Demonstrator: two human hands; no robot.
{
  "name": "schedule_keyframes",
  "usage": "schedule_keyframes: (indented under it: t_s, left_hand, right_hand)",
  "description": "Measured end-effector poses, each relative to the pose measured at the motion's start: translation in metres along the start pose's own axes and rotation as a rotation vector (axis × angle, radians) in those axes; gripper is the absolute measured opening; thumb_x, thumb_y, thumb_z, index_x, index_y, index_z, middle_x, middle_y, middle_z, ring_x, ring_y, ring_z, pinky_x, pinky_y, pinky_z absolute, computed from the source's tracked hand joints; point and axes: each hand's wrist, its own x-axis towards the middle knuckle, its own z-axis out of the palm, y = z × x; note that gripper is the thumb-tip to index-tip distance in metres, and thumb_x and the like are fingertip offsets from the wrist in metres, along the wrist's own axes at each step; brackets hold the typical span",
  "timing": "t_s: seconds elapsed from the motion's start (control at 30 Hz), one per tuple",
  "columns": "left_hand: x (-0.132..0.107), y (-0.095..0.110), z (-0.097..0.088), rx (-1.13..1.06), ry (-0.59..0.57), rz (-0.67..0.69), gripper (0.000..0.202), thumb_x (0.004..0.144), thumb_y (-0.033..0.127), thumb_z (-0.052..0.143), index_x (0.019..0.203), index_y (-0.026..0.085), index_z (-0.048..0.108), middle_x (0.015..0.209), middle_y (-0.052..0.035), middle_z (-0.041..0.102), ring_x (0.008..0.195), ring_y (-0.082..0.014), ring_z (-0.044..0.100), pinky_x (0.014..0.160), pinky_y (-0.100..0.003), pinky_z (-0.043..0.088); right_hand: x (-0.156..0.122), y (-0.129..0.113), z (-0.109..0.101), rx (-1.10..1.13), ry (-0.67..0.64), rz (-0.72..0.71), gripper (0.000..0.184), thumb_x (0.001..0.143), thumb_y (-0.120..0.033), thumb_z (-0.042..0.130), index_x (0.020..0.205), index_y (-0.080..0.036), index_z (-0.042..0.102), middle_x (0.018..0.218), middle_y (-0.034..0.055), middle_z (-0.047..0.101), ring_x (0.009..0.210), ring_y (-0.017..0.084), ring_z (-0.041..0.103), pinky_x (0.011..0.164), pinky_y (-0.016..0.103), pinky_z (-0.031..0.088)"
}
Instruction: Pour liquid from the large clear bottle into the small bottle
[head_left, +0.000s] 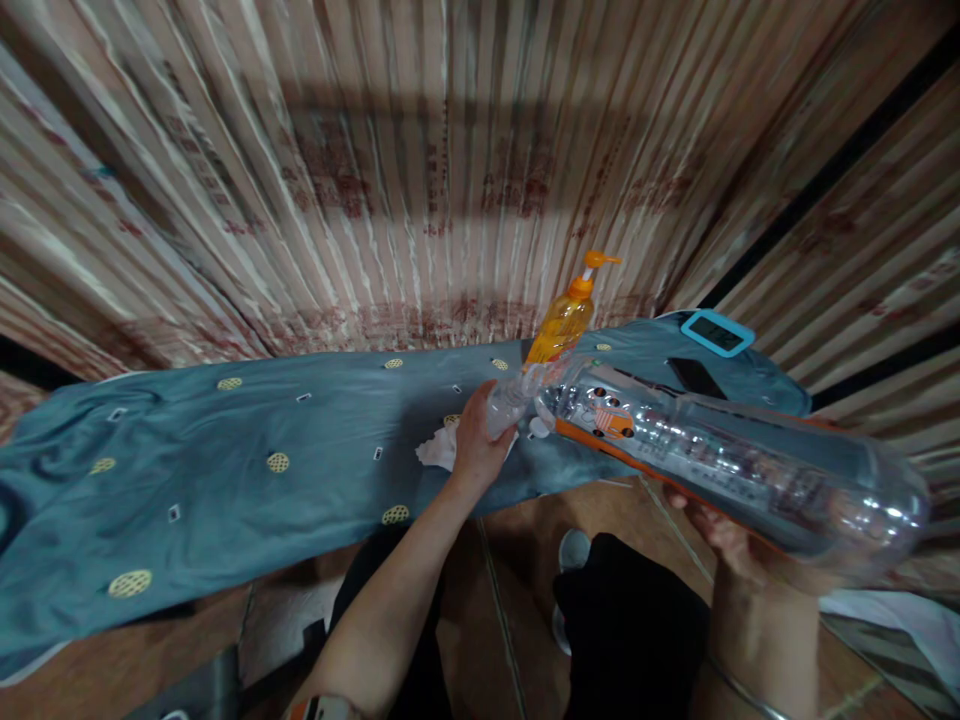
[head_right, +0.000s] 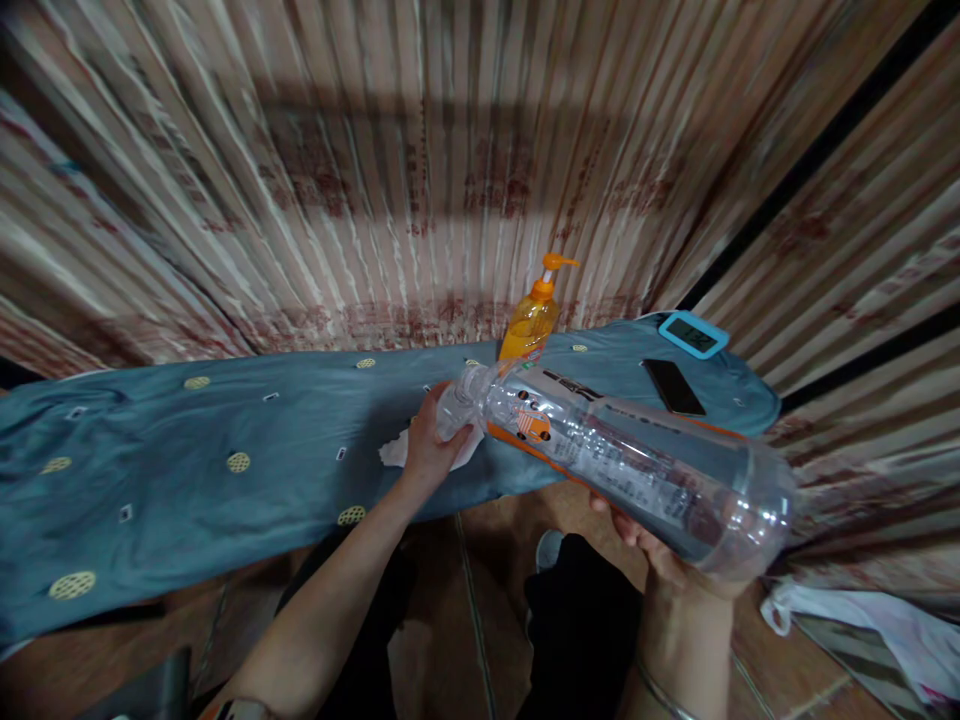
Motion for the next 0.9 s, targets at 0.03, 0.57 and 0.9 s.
schedule_keyframes:
  t_s: [0.03,0.57,0.9]
  left_hand:
    - [0.000,0.000,0.000,-0.002,-0.004,-0.003,0.064,0.074,0.018,0.073,0.132,0.022,0.048,0.128,-0.0096,0.067,0.118,-0.0281,0.065,0.103,-0.046,0.052]
    - [-0.003,0.001,0.001,-0.009,0.004,-0.011,0.063,0.074,0.016,0.072,0.133,0.023,0.049,0.131,-0.0102,0.065,0.121,-0.0288,0.063,0.105,-0.048,0.051]
    - [-0.003,0.002,0.000,0.015,-0.014,-0.027,0.063,0.074,0.017,0.071,0.133,0.022,0.048,0.130,-0.0100,0.066,0.120,-0.0290,0.064,0.104,-0.048,0.052]
  right_hand:
    - [0.000,0.000,0.000,0.001,0.001,0.009,0.053,0.054,-0.072,0.078,0.079,-0.027,0.066,0.060,-0.0015,0.055,0.041,0.020,0.054,0.026,0.030,0.039]
    - [0.001,0.007,-0.014,0.008,0.062,0.065,0.060,0.045,-0.072,0.080,0.086,-0.029,0.070,0.062,0.0027,0.065,0.042,0.025,0.058,0.033,0.037,0.047]
    - [0.004,0.007,-0.012,0.026,0.061,0.049,0.055,0.045,-0.071,0.082,0.075,-0.028,0.066,0.054,-0.0003,0.058,0.037,0.022,0.052,0.033,0.038,0.047]
